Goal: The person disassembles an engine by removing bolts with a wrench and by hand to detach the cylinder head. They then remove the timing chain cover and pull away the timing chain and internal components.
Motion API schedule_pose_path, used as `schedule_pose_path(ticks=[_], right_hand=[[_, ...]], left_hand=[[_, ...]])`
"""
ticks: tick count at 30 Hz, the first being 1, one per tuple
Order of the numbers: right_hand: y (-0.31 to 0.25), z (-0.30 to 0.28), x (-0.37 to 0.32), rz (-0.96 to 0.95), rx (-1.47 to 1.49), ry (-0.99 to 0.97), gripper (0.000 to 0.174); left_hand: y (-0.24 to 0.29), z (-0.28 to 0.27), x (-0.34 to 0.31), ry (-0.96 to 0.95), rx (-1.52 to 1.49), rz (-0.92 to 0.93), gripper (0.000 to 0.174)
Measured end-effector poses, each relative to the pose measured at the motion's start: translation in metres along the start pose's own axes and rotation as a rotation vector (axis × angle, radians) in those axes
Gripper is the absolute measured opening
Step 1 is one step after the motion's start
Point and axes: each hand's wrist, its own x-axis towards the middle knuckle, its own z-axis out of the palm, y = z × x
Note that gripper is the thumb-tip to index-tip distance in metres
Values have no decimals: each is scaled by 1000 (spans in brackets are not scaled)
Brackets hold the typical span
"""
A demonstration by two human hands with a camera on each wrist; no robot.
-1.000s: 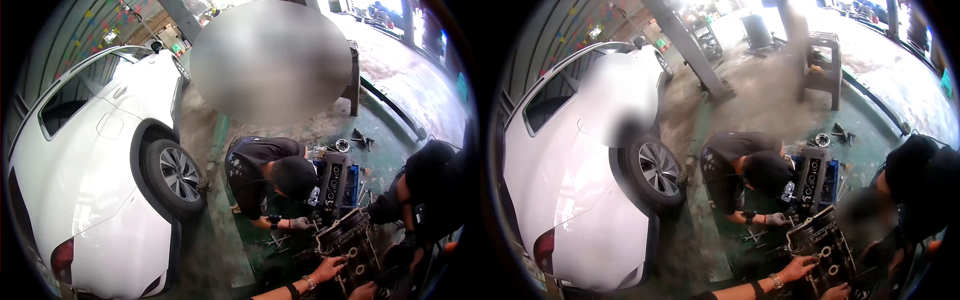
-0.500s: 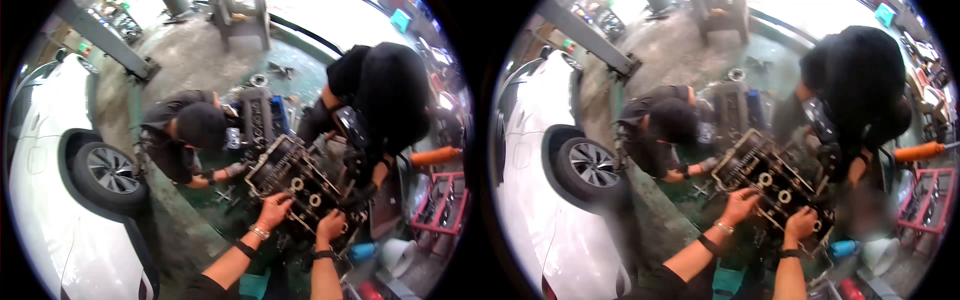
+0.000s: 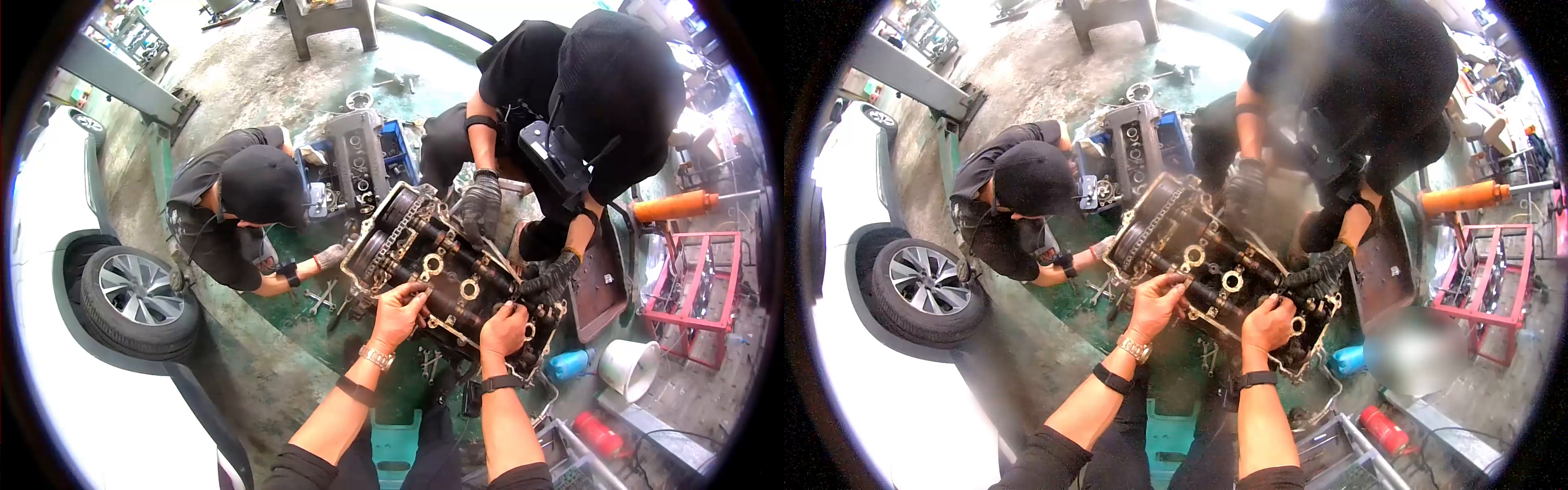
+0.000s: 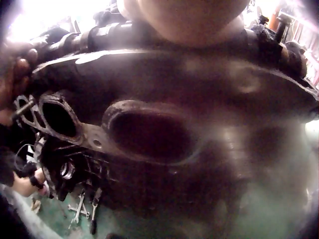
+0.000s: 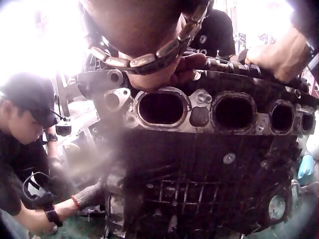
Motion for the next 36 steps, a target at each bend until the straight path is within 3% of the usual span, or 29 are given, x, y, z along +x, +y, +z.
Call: schedule_pose_path(ticks=[36], right_hand=[[-7,-4,-2,29,-35,-39,30]], left_hand=[[-3,-1,0,-15,-76,-22,17]])
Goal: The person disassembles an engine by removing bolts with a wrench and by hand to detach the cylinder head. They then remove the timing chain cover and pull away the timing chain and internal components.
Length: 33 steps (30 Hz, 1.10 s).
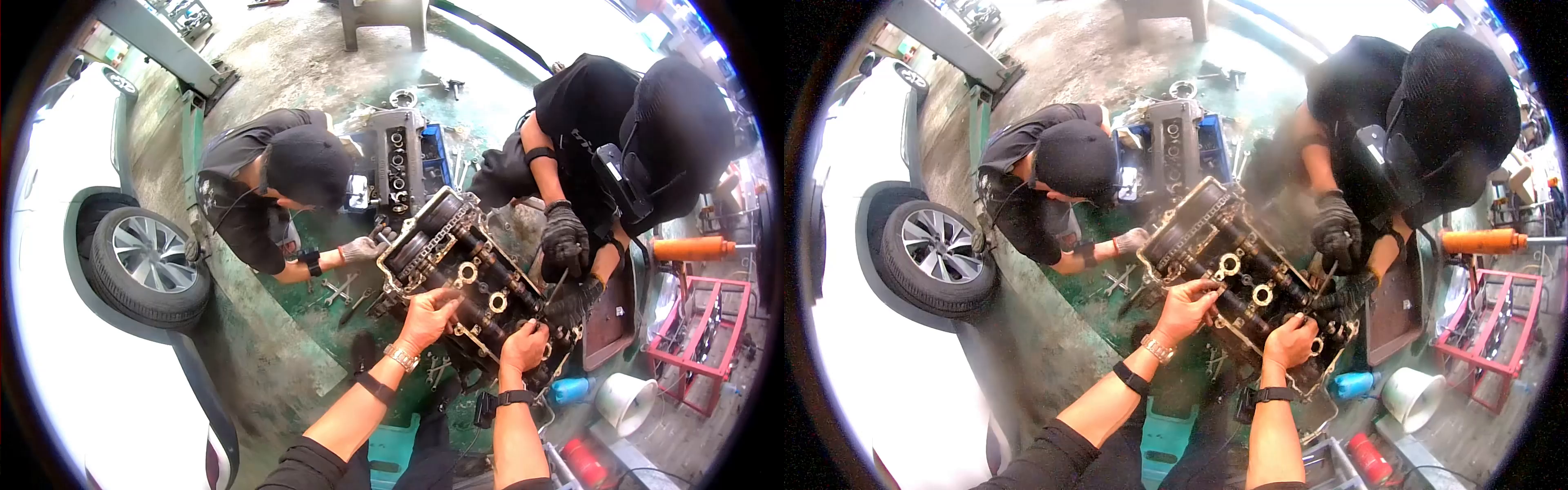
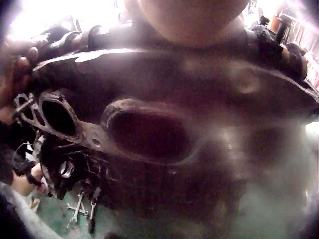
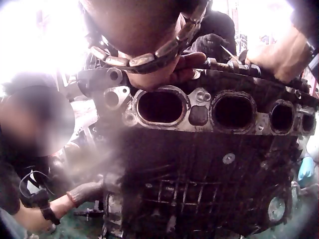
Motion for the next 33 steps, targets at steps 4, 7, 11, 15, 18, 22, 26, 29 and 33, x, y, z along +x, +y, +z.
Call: schedule_pose_path(ticks=[4,7,11,15,18,22,26,29,33], right_hand=[[7,6,2,-21,4,-6,31],[6,6,1,-34,-5,3,32],[5,4,2,-28,-7,-13,32],[5,4,1,-33,-22,8,32],[8,7,2,-54,9,13,31],[3,2,1,-22,-5,-15,32],[-1,0,1,-5,-17,-8,33],[-1,-2,1,-16,-33,-47,33],[-3,-3,0,3,-13,-51,36]], left_hand=[[-2,1,-1,28,-22,19,15],[0,0,-2,-3,-26,3,17],[3,1,-2,8,1,2,16],[1,0,-2,7,-13,13,16],[1,0,-1,6,-8,20,16],[7,3,-5,33,-2,10,14],[7,2,-4,41,22,20,14],[7,2,-4,30,77,62,15],[-1,-1,-1,18,66,21,16]])
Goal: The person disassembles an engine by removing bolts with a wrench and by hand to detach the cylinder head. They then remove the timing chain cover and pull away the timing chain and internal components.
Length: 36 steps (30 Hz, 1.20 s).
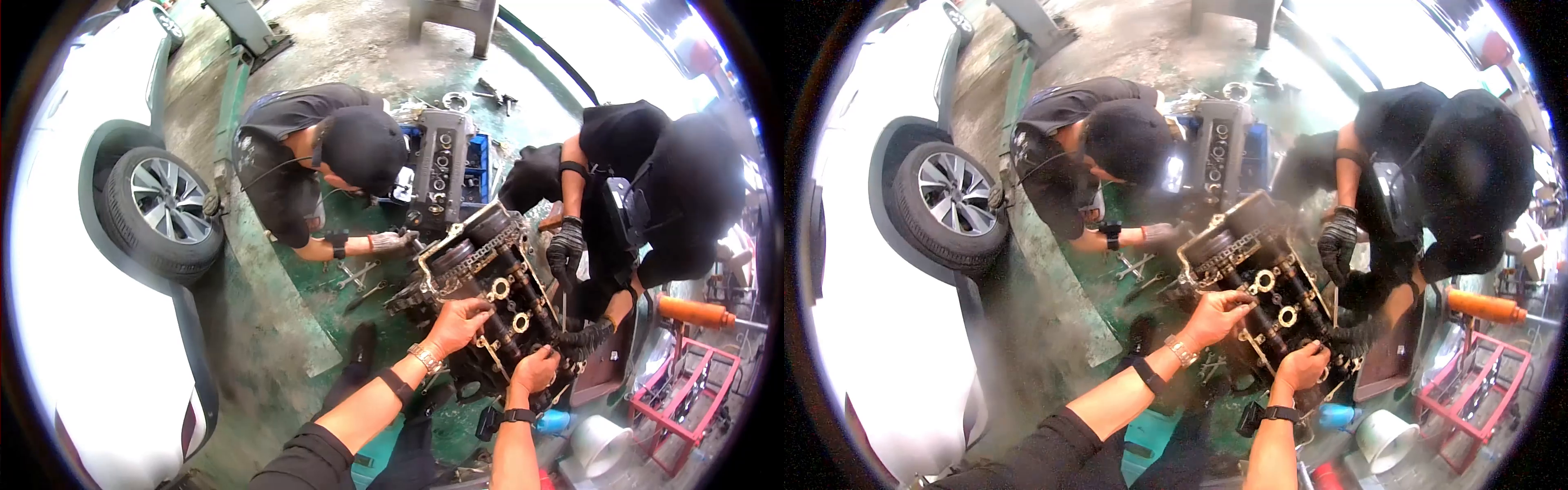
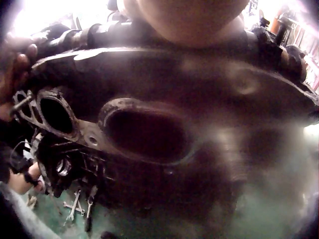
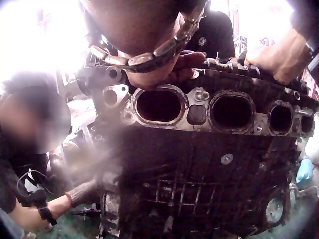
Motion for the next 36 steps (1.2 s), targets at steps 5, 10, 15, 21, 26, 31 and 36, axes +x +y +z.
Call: schedule_pose_path(ticks=[5,10,15,21,26,31,36], right_hand=[[1,0,0,-20,-12,-11,38],[11,10,5,-67,-30,32,39],[13,12,6,-65,-16,33,41],[13,15,7,-56,-49,56,42],[5,6,3,-62,-35,-6,44],[3,3,3,-46,-52,-51,46],[4,5,4,-18,-67,-60,45]], left_hand=[[4,-1,-1,4,-7,7,16],[0,0,0,11,-19,12,17],[-1,0,1,13,10,62,17],[7,-4,-4,-3,46,34,18],[-4,-5,1,-18,53,52,19],[-12,-4,4,-16,77,86,19],[-12,-4,4,-16,92,99,20]])
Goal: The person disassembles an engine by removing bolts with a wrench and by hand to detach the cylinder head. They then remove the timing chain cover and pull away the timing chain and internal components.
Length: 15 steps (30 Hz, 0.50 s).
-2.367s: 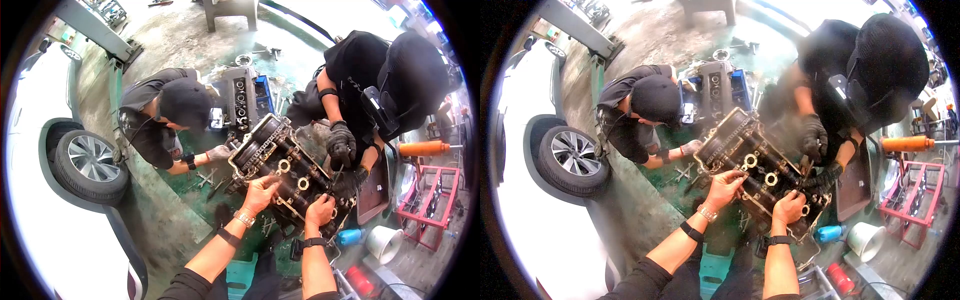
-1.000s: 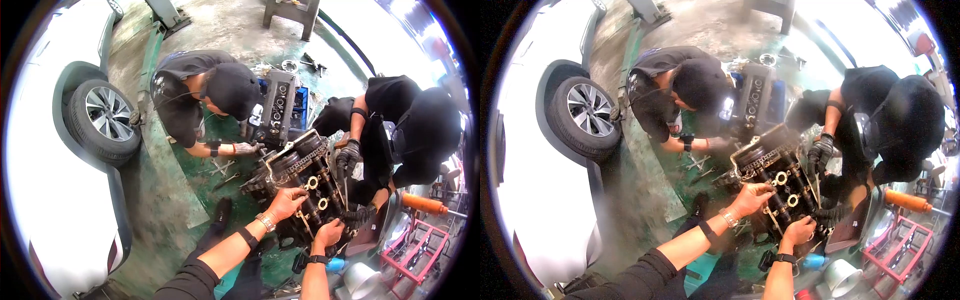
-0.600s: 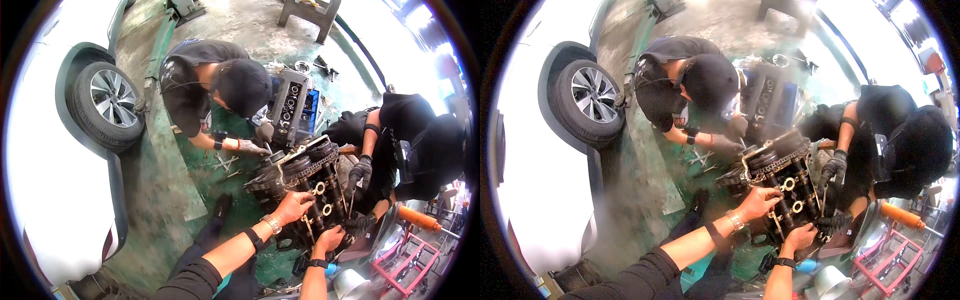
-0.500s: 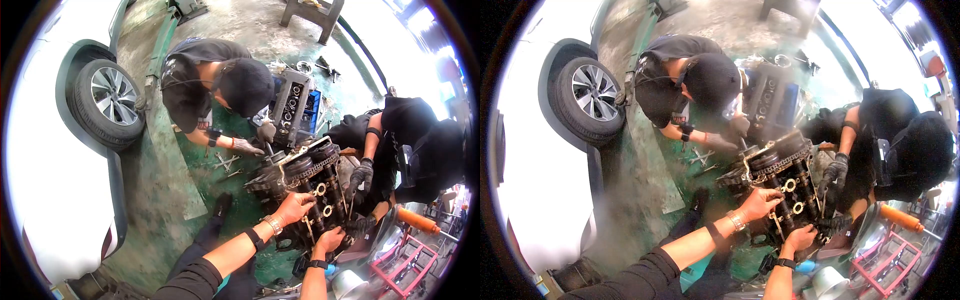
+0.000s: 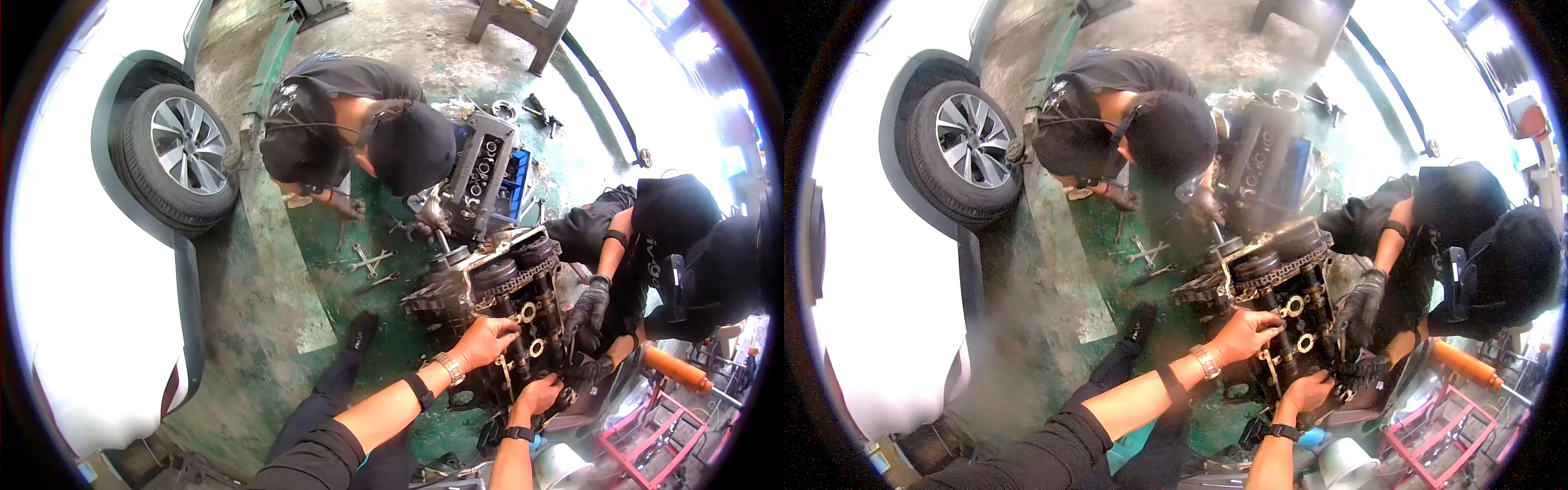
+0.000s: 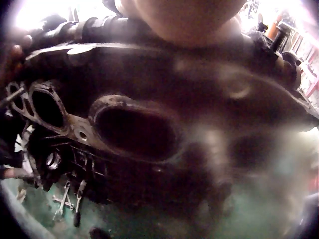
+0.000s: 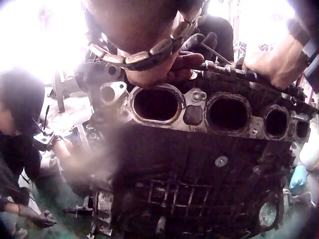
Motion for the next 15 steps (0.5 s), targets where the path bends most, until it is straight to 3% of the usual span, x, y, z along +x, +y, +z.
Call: schedule_pose_path(ticks=[7,9,15], right_hand=[[-1,0,-4,-60,47,90,43],[-7,-6,-6,11,34,-8,44],[-14,-11,-11,1,16,-2,43]], left_hand=[[3,0,0,25,51,42,20],[3,0,-1,26,52,36,20],[10,-2,-4,19,32,3,19]])
